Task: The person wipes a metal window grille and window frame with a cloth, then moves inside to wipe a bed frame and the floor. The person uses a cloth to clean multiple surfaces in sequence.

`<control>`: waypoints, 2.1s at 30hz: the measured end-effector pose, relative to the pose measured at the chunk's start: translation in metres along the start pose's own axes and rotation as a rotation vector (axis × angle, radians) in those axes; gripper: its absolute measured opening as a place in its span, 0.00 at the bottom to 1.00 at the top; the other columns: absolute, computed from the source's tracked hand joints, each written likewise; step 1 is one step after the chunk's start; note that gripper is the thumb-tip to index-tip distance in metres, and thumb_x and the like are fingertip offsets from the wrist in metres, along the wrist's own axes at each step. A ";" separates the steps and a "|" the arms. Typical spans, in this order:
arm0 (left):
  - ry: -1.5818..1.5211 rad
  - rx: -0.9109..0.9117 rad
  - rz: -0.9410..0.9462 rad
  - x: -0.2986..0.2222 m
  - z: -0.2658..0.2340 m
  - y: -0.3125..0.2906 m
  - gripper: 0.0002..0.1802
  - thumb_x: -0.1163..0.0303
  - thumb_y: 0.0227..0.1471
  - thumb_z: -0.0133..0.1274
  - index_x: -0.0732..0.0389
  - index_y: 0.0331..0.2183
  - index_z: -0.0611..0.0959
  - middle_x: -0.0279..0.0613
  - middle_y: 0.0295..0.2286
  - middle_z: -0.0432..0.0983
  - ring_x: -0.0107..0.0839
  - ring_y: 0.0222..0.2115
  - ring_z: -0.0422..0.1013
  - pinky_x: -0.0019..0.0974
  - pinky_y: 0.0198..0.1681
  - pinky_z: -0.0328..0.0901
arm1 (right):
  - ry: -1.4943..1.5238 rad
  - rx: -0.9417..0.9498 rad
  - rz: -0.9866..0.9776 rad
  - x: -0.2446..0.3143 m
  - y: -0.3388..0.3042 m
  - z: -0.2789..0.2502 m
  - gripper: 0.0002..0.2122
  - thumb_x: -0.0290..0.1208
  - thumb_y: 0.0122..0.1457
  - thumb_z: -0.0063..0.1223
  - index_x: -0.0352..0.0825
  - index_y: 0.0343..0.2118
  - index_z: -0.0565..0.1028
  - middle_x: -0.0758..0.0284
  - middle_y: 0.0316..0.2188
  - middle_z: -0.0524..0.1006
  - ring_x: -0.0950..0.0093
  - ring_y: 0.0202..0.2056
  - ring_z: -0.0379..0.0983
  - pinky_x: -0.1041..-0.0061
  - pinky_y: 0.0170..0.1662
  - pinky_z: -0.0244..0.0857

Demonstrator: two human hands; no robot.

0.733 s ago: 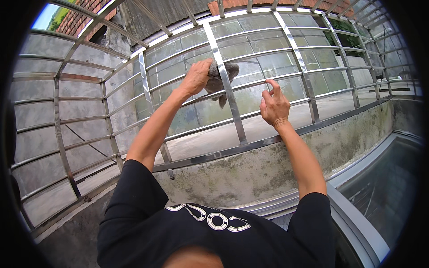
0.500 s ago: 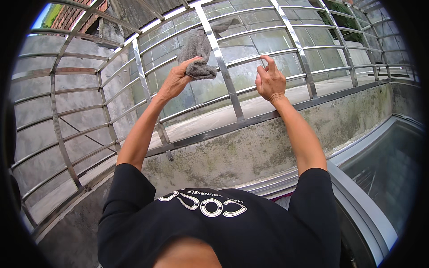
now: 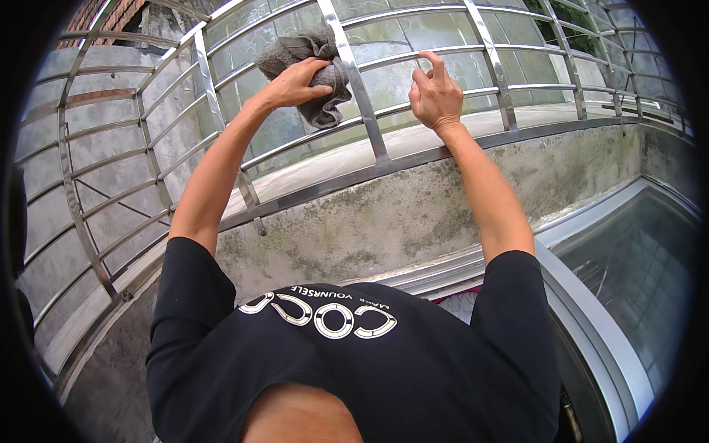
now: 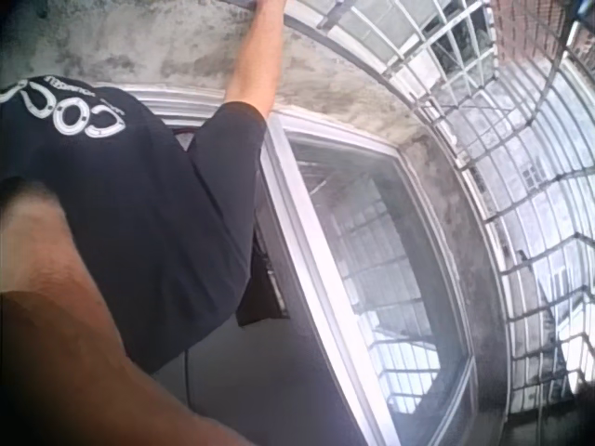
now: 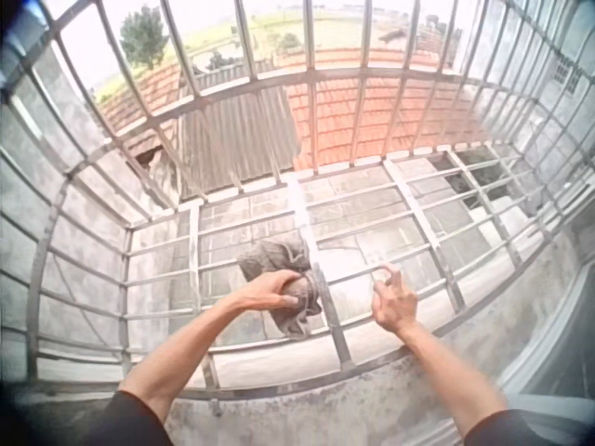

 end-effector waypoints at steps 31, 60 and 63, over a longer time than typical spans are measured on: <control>0.353 -0.174 -0.177 -0.019 0.028 0.009 0.13 0.66 0.54 0.51 0.67 0.33 0.68 0.56 0.31 0.71 0.53 0.34 0.72 0.49 0.38 0.67 | 0.006 0.013 0.012 0.000 0.002 0.000 0.05 0.31 0.46 0.49 0.39 0.26 0.72 0.70 0.51 0.66 0.74 0.29 0.72 0.70 0.30 0.69; 0.002 -0.564 -0.074 -0.108 0.034 -0.035 0.22 0.73 0.45 0.59 0.67 0.44 0.75 0.53 0.44 0.73 0.53 0.49 0.66 0.47 0.52 0.62 | 0.002 0.031 0.041 -0.009 -0.005 -0.002 0.06 0.32 0.46 0.50 0.39 0.28 0.73 0.69 0.51 0.66 0.70 0.39 0.73 0.69 0.34 0.70; -0.066 -0.480 -0.088 -0.118 0.041 -0.056 0.22 0.73 0.44 0.59 0.66 0.44 0.75 0.54 0.44 0.74 0.51 0.49 0.67 0.47 0.52 0.62 | 0.005 0.035 0.028 -0.006 -0.003 0.000 0.07 0.32 0.46 0.50 0.39 0.29 0.73 0.68 0.52 0.66 0.69 0.38 0.74 0.67 0.34 0.70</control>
Point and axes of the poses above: each hand's wrist, its own y-axis towards the middle knuckle, its own z-axis out of the palm, x = y × z, the point moved 7 cm from there along y, towards the middle knuckle
